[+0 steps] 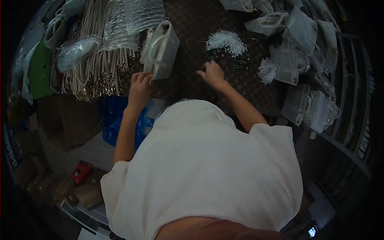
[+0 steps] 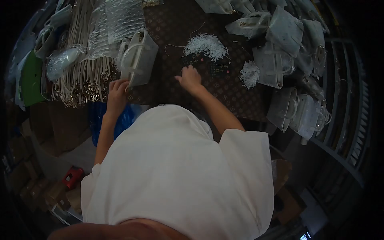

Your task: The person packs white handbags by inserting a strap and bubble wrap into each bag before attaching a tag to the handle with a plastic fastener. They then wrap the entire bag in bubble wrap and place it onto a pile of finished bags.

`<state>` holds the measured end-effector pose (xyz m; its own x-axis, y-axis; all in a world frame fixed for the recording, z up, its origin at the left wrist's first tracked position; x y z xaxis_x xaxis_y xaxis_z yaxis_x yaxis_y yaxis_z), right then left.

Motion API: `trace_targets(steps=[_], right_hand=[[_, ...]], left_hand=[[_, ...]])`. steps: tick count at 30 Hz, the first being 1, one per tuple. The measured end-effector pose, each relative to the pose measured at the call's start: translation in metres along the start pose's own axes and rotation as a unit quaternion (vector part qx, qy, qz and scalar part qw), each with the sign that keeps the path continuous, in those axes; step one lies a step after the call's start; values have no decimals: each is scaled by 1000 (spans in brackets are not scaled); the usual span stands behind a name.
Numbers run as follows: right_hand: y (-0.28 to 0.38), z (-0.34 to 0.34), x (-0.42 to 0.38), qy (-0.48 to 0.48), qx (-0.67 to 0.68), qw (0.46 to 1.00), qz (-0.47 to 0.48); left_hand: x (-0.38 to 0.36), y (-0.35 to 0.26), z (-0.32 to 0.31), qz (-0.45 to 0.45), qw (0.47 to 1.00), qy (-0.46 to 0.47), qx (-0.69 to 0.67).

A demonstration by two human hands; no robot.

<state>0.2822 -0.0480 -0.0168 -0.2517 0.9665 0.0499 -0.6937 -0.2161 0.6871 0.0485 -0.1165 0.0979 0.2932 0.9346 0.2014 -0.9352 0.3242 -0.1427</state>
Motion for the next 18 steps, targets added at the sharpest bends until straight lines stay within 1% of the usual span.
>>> trace_targets(steps=[1, 2, 4, 5, 6, 7, 8, 10, 11, 12, 13, 14, 16, 17, 18], right_hand=[[-5, -10, -18, -29, 0, 1000, 8], [-8, -13, -30, -28, 1, 1000, 7], [5, -21, -47, 14, 26, 997, 70], [2, -19, -55, 10, 30, 997, 65], [-9, -15, -60, 45, 96, 994, -9], [-19, -9, -67, 79, 161, 980, -81], [-19, 7, -70, 74, 160, 980, -86], [-22, 37, -73, 52, 271, 953, -128], [-24, 44, -74, 50, 271, 953, -128], [-27, 44, -75, 77, 303, 939, -139], [-30, 43, -76, 105, 335, 924, -150], [-35, 41, -77, 100, 335, 925, -149], [-40, 25, -78, 137, 372, 910, -120], [-39, 27, -75, 133, 371, 911, -118], [-33, 23, -75, 169, 410, 888, -120]], left_hand=[[4, 4, -1, -1, 1000, 11, 23], [7, 2, 2, -1, 1000, 13, 24], [15, 4, 16, 36, 999, -10, 39], [18, -2, 24, 30, 999, -6, 40], [22, -11, 44, 45, 996, -50, 64], [27, -21, 58, 60, 990, -96, 86], [32, -32, 57, 54, 991, -95, 83], [40, -60, 60, 9, 990, -142, -12], [48, -76, 46, -20, 988, -126, -84], [60, -94, 24, -49, 980, -110, -155], [72, -111, -4, -47, 971, -61, -224], [85, -128, -33, -45, 956, -12, -291], [111, -151, -100, -22, 961, 105, -254], [124, -159, -121, -26, 961, 103, -254], [137, -159, -137, -3, 989, 72, -128]])
Point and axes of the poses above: each hand's wrist, its own x-axis towards the middle knuckle, its own z-axis out of the back of the hand, y = z × x, the point moved 8 cm from there along x, towards the middle knuckle, and after that the axes turned 14 degrees about x, right-handed, at the moved point
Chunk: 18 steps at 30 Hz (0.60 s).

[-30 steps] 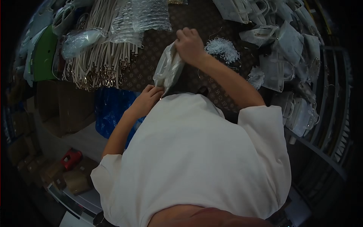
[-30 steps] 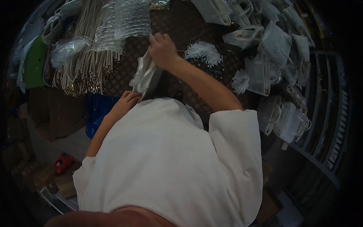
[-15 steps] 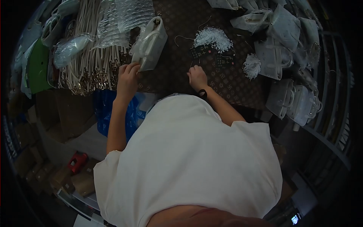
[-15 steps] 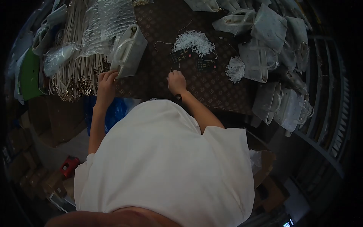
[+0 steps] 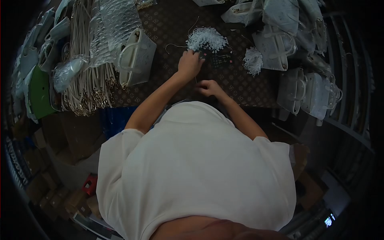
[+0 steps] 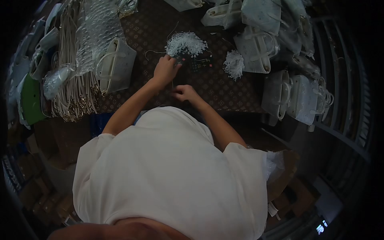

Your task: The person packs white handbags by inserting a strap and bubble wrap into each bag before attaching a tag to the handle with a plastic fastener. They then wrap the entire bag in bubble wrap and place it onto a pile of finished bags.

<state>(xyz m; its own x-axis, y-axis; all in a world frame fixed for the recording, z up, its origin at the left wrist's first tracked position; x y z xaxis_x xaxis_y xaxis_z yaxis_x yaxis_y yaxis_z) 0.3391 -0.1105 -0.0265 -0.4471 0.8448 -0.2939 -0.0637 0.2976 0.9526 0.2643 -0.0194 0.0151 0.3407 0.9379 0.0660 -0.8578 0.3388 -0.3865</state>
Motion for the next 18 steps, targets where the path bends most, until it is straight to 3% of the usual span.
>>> trace_targets(steps=[1, 5, 7, 8, 10, 11, 13, 14, 16, 17, 18], right_hand=[[3, -7, 1, 39, 40, 998, -12], [29, 2, -7, 21, 134, 991, 20], [47, 25, -12, -41, 106, 989, 94], [54, 31, -13, -40, 111, 988, 95], [106, 57, -29, -155, -38, 954, 255], [116, 63, -30, -152, -34, 954, 255], [142, 85, -36, -231, -62, 920, 311], [146, 94, -34, -230, -4, 917, 325], [144, 104, -19, -198, 86, 928, 303], [140, 107, -10, -173, 169, 930, 277], [142, 105, -4, -166, 171, 931, 277]], left_hand=[[10, 4, -7, 27, 991, -36, 126], [26, 35, -32, 88, 993, -9, 75], [27, 51, -39, 92, 993, 79, 13], [30, 60, -35, 92, 992, 81, 19], [34, 70, -26, 91, 989, 80, -83], [36, 76, -20, 94, 989, 81, -80], [32, 96, -22, 213, 946, 184, -162], [30, 100, -17, 221, 945, 180, -159], [32, 93, 27, 146, 982, 5, -119], [27, 91, 34, 153, 981, 2, -116], [22, 78, 50, 179, 964, -8, -198]])
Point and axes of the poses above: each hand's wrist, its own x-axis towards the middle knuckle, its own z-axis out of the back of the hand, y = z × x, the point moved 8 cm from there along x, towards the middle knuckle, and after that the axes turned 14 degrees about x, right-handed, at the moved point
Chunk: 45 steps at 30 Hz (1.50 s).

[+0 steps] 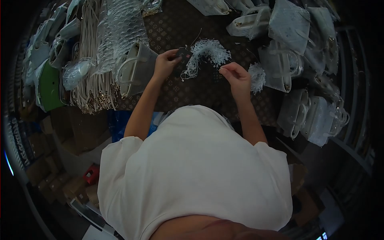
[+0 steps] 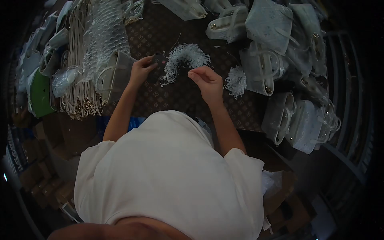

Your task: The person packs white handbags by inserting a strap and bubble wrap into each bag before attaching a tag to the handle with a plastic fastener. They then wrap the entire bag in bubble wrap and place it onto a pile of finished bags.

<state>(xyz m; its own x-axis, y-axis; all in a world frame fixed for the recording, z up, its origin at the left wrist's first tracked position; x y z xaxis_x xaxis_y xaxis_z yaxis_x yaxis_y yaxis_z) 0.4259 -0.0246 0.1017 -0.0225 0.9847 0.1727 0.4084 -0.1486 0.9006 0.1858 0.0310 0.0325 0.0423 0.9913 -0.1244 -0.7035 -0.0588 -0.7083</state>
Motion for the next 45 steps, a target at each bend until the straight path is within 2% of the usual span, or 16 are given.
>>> trace_targets(steps=[1, 2, 6, 8, 10, 14, 20, 25, 32, 35, 37, 38, 40, 41, 43, 45], right_hand=[[-14, 0, 3, -31, 48, 996, -73], [-28, 0, 4, -61, 94, 983, -146], [-53, -13, 12, -13, 43, 975, -217], [-59, -21, 17, -3, 3, 979, -202], [-62, -27, 18, 20, -40, 986, -158], [-42, -42, 18, 61, -148, 985, -68], [-15, -64, 17, 96, -202, 974, 27], [-8, -77, 10, 123, -228, 964, 63], [-4, -91, -2, 136, -228, 963, 42], [-9, -93, -8, 121, -200, 972, 8], [-12, -93, -14, 117, -185, 976, -2], [-14, -92, -16, 112, -168, 979, -13], [-13, -93, -20, 121, -159, 980, -12], [-12, -95, -23, 127, -149, 981, -12], [-7, -102, -27, 136, -145, 980, -13], [-7, -109, -30, 140, -146, 979, -13]], left_hand=[[-5, -8, 5, 25, 996, -1, -85], [-6, -6, 5, 30, 996, -6, -82], [-16, 6, -5, 27, 994, 9, -108], [-16, 9, -7, 40, 996, 8, -80], [-23, 2, -9, 78, 984, 35, -155], [-43, -29, 1, 78, 980, 35, -180], [-68, -68, 16, 29, 974, -7, -224], [-82, -79, 28, -23, 989, -15, -148], [-102, -67, 26, 14, 974, -12, -228], [-111, -80, 39, -69, 987, -75, -123], [-123, -102, 47, -215, 964, -134, 87], [-126, -101, 49, -213, 963, -138, 86], [-124, -85, 47, -119, 988, -56, -76], [-125, -82, 52, -115, 989, -63, -74], [-124, -68, 48, -48, 960, 10, -275], [-127, -54, 46, -41, 954, 9, -298]])
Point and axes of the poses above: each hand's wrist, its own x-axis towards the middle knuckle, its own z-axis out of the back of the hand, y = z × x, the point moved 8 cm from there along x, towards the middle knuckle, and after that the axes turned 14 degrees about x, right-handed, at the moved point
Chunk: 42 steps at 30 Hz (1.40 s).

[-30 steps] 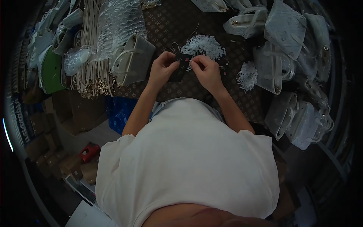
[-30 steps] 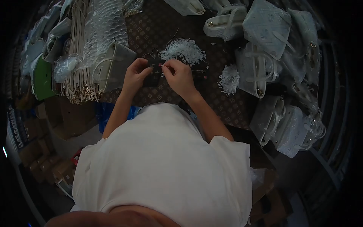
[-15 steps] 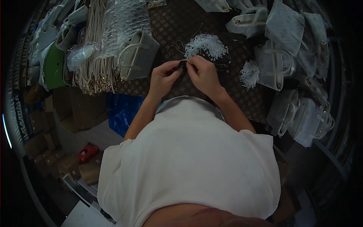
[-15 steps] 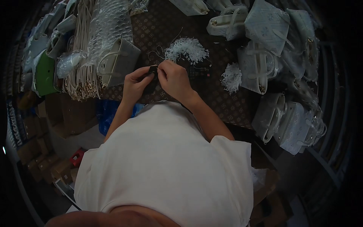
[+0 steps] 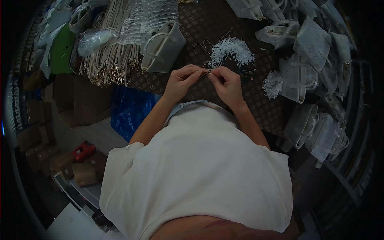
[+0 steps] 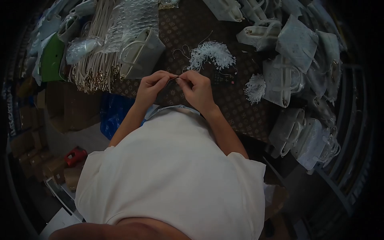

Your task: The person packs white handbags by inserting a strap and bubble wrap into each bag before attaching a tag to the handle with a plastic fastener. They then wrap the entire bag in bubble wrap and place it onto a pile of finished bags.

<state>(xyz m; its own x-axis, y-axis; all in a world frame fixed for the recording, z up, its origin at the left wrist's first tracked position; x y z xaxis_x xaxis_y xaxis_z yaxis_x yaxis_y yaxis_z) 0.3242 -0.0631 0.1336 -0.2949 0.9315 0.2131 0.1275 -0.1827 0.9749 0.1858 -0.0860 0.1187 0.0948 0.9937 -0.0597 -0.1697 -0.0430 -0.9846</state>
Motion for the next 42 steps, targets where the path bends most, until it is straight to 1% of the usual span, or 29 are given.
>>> trace_targets(steps=[3, 5, 8, 10, 14, 15, 16, 17, 18, 19, 20, 22, 24, 26, 28, 29, 30, 31, 32, 33, 34, 35, 36, 37, 38, 39, 40, 41, 42], right_hand=[[-5, -8, -2, 5, -16, 999, -27], [-18, -15, -3, 16, 29, 992, -125], [-28, -26, -3, 32, 70, 987, -142], [-32, -34, -1, 29, 81, 986, -146], [-31, -54, 4, 29, 116, 983, -142], [-31, -58, 5, 34, 116, 982, -143], [-28, -63, 7, 65, 78, 987, -121], [-26, -68, 8, 96, 40, 990, -98], [-26, -70, 11, 100, 40, 989, -98], [-24, -71, 14, 99, 16, 992, -82], [-23, -73, 18, 97, -8, 993, -65], [-26, -80, 25, 104, -8, 993, -63], [-29, -88, 30, 113, -8, 992, -62], [-38, -104, 29, 154, 41, 981, -107], [-52, -113, 28, 168, 64, 977, -116], [-59, -117, 27, 177, 86, 972, -127], [-61, -118, 29, 179, 86, 972, -125], [-66, -115, 31, 152, 131, 969, -144], [-71, -112, 33, 124, 175, 963, -164], [-73, -113, 36, 125, 175, 963, -163], [-80, -108, 41, 94, 164, 965, -183], [-88, -103, 47, 64, 153, 965, -201], [-92, -104, 55, 63, 152, 966, -199], [-91, -100, 68, 35, 84, 985, -148], [-89, -97, 78, 7, 16, 995, -97], [-96, -100, 88, 6, 16, 995, -94], [-91, -108, 98, 25, -28, 999, -29], [-86, -116, 103, 45, -71, 996, 36], [-86, -120, 105, 46, -70, 996, 39]], left_hand=[[-6, 10, 7, 7, 999, -6, -39], [-9, 11, 12, 10, 998, -14, -54], [-14, 7, 24, 17, 997, -51, -52], [-18, 0, 32, -24, 998, -52, 2], [-28, -4, 51, -35, 996, -73, 46], [-31, -8, 56, -45, 991, -85, 91], [-33, -10, 60, -55, 985, -97, 134], [-33, -8, 64, -54, 984, -101, 133], [-35, -20, 70, -124, 951, -136, 250], [-39, -30, 72, -192, 897, -167, 362], [-38, -29, 76, -191, 896, -171, 363], [-42, -37, 77, -254, 851, -184, 422], [-43, -34, 82, -241, 863, -197, 398], [-46, -30, 87, -226, 873, -212, 376], [-44, -18, 97, -153, 921, -219, 283], [-45, -16, 99, -154, 920, -223, 284], [-45, -6, 105, -114, 932, -231, 254], [-45, 3, 110, -75, 942, -238, 223], [-45, 5, 113, -76, 942, -239, 223], [-45, 10, 117, -53, 934, -252, 248], [-46, 14, 122, -30, 925, -264, 273], [-44, 16, 127, -32, 925, -264, 273], [-42, 15, 133, -42, 897, -276, 342], [-39, 14, 138, -53, 864, -287, 410], [-33, 18, 143, -55, 864, -287, 410], [-28, 18, 147, -78, 845, -306, 431], [-23, 18, 151, -99, 826, -325, 450], [-17, 21, 156, -101, 825, -326, 451], [-6, 24, 154, -100, 831, -282, 470]])
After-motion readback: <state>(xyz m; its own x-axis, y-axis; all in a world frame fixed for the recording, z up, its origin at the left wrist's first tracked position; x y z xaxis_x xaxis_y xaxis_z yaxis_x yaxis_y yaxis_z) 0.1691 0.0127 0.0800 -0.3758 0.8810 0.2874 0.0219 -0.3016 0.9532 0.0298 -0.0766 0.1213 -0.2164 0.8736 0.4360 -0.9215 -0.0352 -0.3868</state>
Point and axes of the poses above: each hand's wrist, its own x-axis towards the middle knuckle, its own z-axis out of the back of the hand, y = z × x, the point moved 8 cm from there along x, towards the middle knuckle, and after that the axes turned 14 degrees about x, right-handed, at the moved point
